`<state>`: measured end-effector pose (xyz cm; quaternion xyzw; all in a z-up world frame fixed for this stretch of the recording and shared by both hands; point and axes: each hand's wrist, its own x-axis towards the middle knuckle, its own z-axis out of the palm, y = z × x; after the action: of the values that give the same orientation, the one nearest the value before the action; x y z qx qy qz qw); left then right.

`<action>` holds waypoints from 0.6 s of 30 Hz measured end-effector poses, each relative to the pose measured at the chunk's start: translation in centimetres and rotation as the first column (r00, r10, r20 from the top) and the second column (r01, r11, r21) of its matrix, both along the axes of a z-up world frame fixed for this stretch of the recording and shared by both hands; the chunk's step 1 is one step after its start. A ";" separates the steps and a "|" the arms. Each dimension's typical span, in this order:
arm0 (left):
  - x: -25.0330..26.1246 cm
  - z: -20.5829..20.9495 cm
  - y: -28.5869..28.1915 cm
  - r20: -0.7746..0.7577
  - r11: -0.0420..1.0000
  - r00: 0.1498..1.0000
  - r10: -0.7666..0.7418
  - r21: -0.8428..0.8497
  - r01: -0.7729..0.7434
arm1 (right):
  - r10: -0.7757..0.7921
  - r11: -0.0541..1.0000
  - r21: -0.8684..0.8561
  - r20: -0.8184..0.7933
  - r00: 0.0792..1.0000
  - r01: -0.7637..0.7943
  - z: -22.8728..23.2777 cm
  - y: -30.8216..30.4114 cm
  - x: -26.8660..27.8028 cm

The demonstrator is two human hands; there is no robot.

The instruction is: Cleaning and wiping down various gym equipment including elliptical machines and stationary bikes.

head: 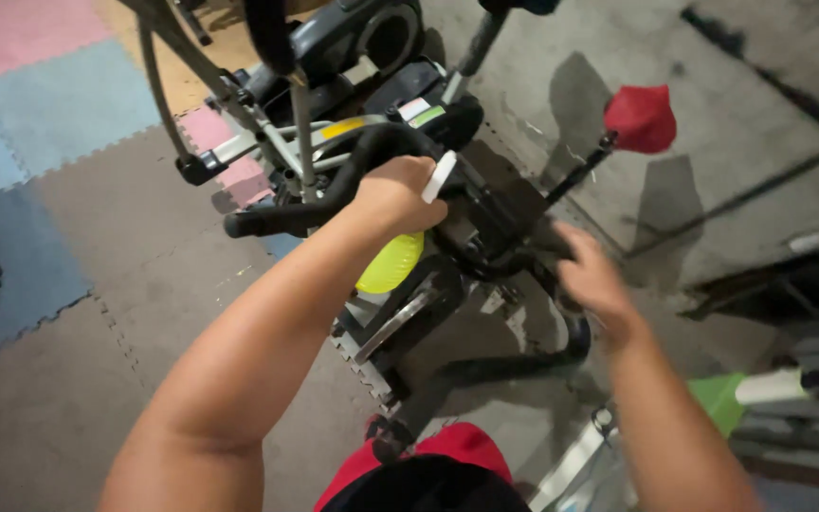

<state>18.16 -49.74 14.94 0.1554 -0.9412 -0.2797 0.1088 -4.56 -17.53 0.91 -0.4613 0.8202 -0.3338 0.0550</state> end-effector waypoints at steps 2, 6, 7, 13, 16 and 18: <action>0.0 0.4 0.9 0.019 1.000 1.000 -0.025 -0.011 0.025 | -0.026 0.999 0.034 0.010 1.000 0.026 -3.5 -1.6 1.9; 0.9 0.2 2.0 -0.068 0.996 0.994 -0.086 -0.001 0.086 | -0.106 0.993 0.054 0.007 0.994 0.105 2.2 -6.4 10.9; 1.2 0.0 2.5 -0.065 0.995 0.993 -0.099 0.002 0.099 | -0.119 0.991 0.057 0.010 0.993 0.118 2.7 -5.8 12.2; 3.9 0.4 3.9 -0.188 0.991 0.973 -0.132 -0.038 0.127 | 0.129 0.986 -0.115 0.057 0.990 -0.122 0.9 -2.7 11.0; 6.7 0.4 4.6 -0.162 0.990 0.977 -0.137 -0.051 0.131 | 0.070 0.997 -0.016 -0.104 0.992 -0.072 -2.3 0.0 7.6; 8.6 0.5 4.7 -0.141 0.995 0.986 -0.085 -0.055 0.078 | -0.042 0.998 0.044 -0.256 0.966 0.055 -3.5 1.0 5.6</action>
<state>26.79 -45.04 15.41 0.0935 -0.9431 -0.2712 0.1681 1.07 -16.56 -2.62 -0.4788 0.8396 -0.2523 -0.0475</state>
